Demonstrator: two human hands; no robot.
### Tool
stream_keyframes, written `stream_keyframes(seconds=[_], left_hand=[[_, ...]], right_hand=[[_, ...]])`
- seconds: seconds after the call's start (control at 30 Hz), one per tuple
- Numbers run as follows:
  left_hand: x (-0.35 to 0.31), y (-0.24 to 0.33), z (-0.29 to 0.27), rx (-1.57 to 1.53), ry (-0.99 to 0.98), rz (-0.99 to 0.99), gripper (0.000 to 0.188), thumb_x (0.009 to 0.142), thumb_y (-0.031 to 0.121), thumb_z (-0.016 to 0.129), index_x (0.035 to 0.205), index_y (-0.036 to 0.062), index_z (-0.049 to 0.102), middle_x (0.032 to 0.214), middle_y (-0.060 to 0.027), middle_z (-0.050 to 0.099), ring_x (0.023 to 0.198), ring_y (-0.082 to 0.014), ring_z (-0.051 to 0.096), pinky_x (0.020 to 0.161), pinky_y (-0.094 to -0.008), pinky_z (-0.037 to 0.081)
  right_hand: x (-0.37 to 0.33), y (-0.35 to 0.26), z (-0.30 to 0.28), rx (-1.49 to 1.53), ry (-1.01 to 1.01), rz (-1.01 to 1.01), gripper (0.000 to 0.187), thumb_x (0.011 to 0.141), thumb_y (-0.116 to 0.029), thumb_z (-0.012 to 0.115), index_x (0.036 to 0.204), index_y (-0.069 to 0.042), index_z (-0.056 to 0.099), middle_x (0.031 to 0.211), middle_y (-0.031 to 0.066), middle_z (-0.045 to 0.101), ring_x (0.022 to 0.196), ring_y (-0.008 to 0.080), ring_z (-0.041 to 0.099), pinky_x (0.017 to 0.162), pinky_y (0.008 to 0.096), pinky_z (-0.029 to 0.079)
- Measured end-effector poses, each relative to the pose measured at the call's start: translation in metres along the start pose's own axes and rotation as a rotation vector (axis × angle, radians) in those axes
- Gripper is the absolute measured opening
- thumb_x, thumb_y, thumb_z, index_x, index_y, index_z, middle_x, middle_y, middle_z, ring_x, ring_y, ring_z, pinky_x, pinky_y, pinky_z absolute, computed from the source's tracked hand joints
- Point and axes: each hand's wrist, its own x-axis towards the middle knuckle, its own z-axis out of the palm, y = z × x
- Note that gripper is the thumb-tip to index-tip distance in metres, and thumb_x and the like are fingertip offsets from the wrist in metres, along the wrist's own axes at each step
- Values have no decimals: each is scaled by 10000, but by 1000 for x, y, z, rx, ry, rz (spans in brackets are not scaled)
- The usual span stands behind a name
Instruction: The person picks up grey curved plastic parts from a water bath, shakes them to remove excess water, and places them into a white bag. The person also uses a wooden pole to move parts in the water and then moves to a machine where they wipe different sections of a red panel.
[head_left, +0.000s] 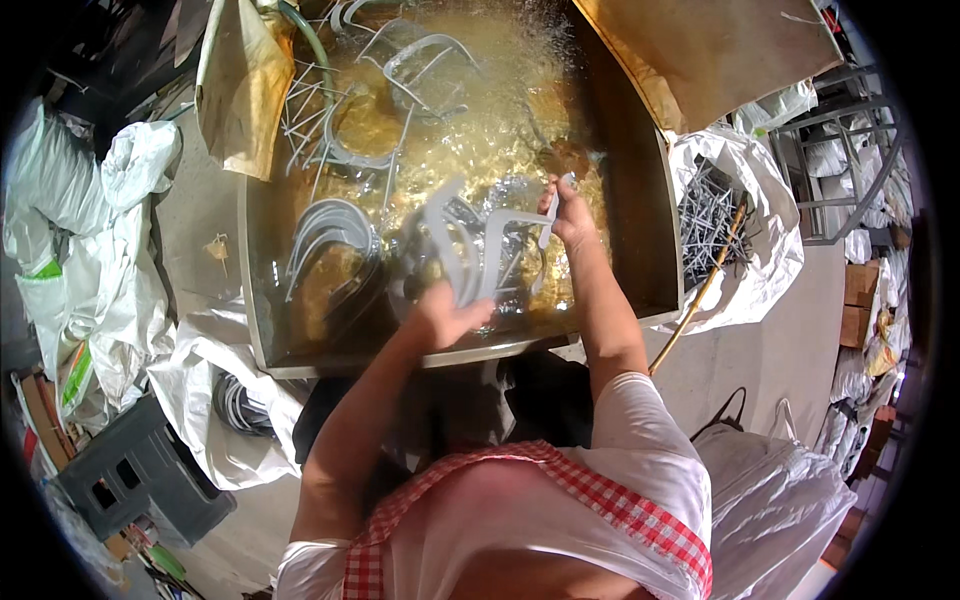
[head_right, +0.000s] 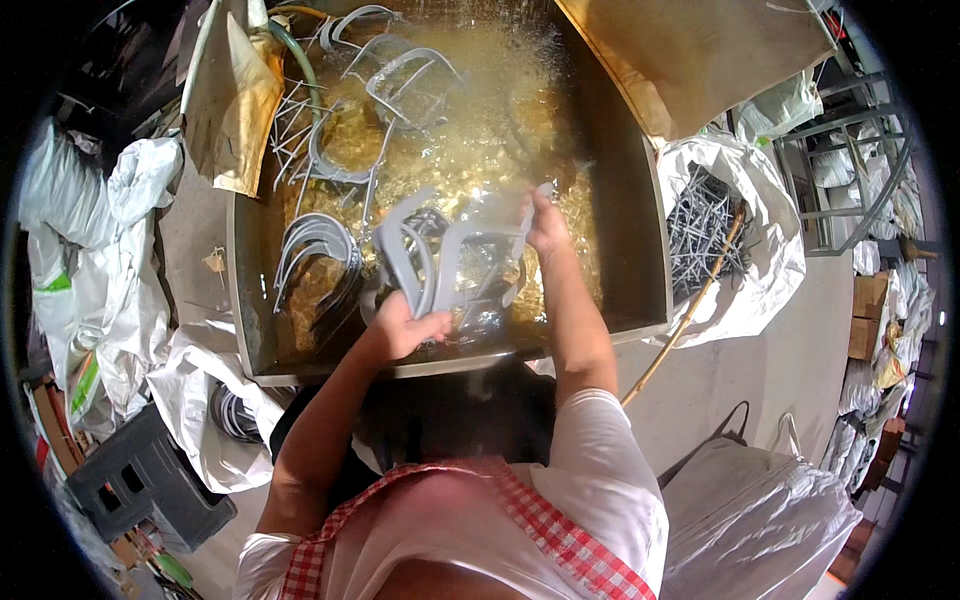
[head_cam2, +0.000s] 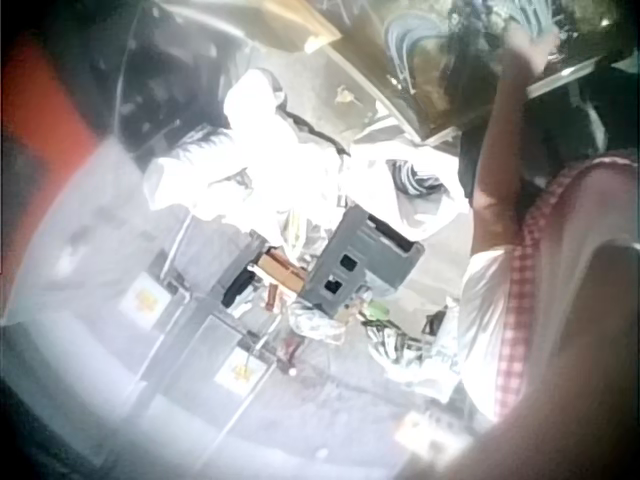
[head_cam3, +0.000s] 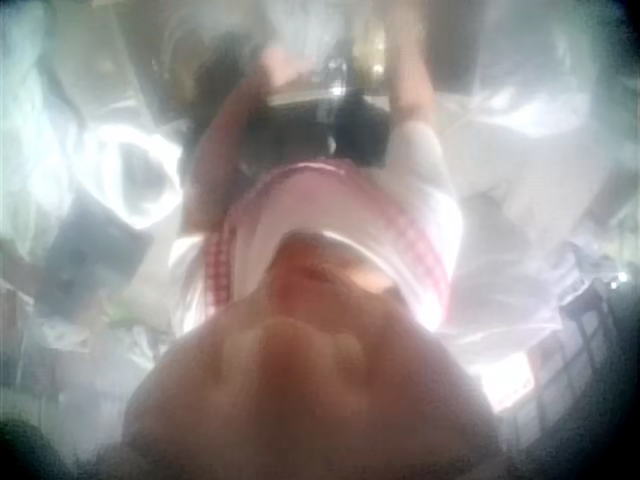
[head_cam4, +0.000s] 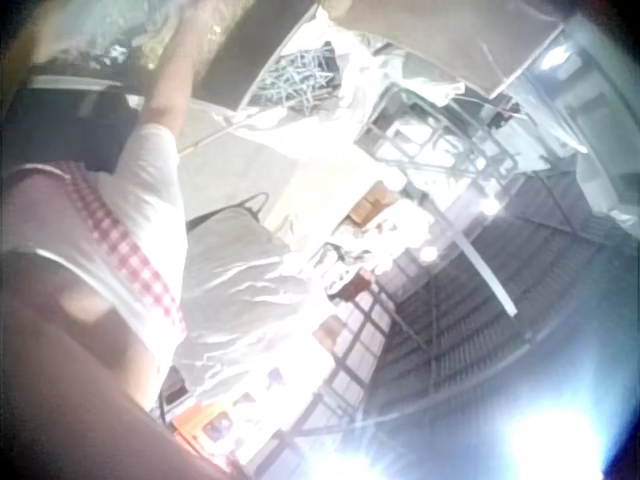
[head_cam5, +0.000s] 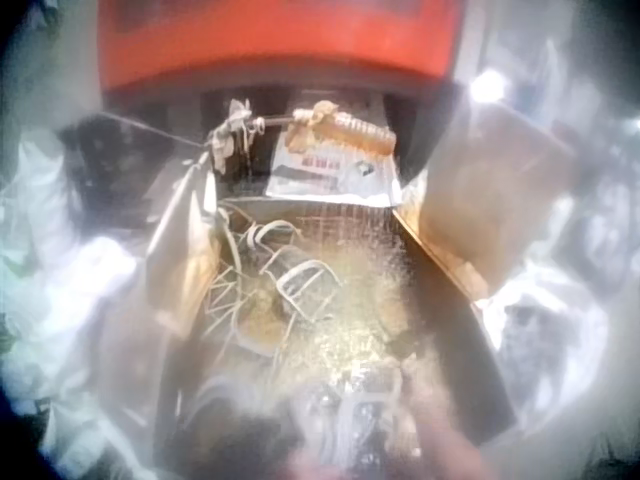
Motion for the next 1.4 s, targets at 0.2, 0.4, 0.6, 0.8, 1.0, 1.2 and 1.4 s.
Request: stream_keyframes(seconds=[0.2, 0.4, 0.6, 0.8, 1.0, 1.2, 1.4], left_hand=[[-9, 45, -3, -634, 329, 251, 133, 813, 89, 492, 876, -19, 539, 714, -82, 562, 633, -168, 547, 620, -314, 448], [1, 28, 4, 35, 393, -72, 92, 781, 25, 493, 834, -6, 562, 676, -69, 568, 609, -151, 550, 586, -292, 434], [13, 17, 8, -85, 354, -68, 126, 796, 41, 520, 891, -17, 580, 710, -64, 589, 617, -145, 566, 578, -261, 465], [-7, 56, -16, -1113, 50, 88, 364, 816, 144, 556, 1143, 31, 442, 950, -95, 536, 872, -200, 548, 727, -377, 494], [-28, 42, -35, -968, 138, 98, 325, 819, 173, 574, 1105, 49, 482, 846, -79, 562, 720, -214, 576, 648, -337, 490], [-35, 34, -45, -997, 176, 114, 314, 836, 228, 575, 1087, 56, 496, 891, -96, 572, 852, -236, 588, 722, -351, 481], [-40, 55, -37, -799, 200, 19, 366, 829, 249, 581, 1103, 33, 468, 913, -118, 576, 864, -240, 599, 704, -340, 490]], right_hand=[[-36, 5, 35, -525, -7, -380, 76, 880, -100, 511, 955, -86, 504, 785, -5, 510, 703, 99, 476, 662, 231, 416], [-61, 4, 54, -1563, 31, -917, 96, 825, -52, 581, 891, -5, 530, 783, 49, 507, 725, 118, 481, 633, 249, 411], [-111, -19, 141, -1675, -264, -961, 156, 756, -87, 587, 901, -31, 574, 859, 145, 545, 799, 321, 521, 704, 362, 419], [-154, 26, 128, -1916, -898, -615, 25, 737, -94, 576, 742, -90, 551, 848, 70, 567, 839, 265, 520, 774, 361, 426], [-143, 32, 108, -1343, -369, -525, 103, 830, -145, 519, 872, -83, 590, 881, 60, 586, 831, 186, 549, 765, 329, 445], [-59, 49, 70, -1973, -129, -508, 483, 803, -330, 609, 1149, -14, 491, 1036, 153, 589, 897, 238, 577, 796, 342, 458], [-30, 52, 68, -1812, 1, -102, 386, 779, -245, 657, 1053, -7, 524, 908, 113, 599, 806, 191, 566, 718, 292, 454]])
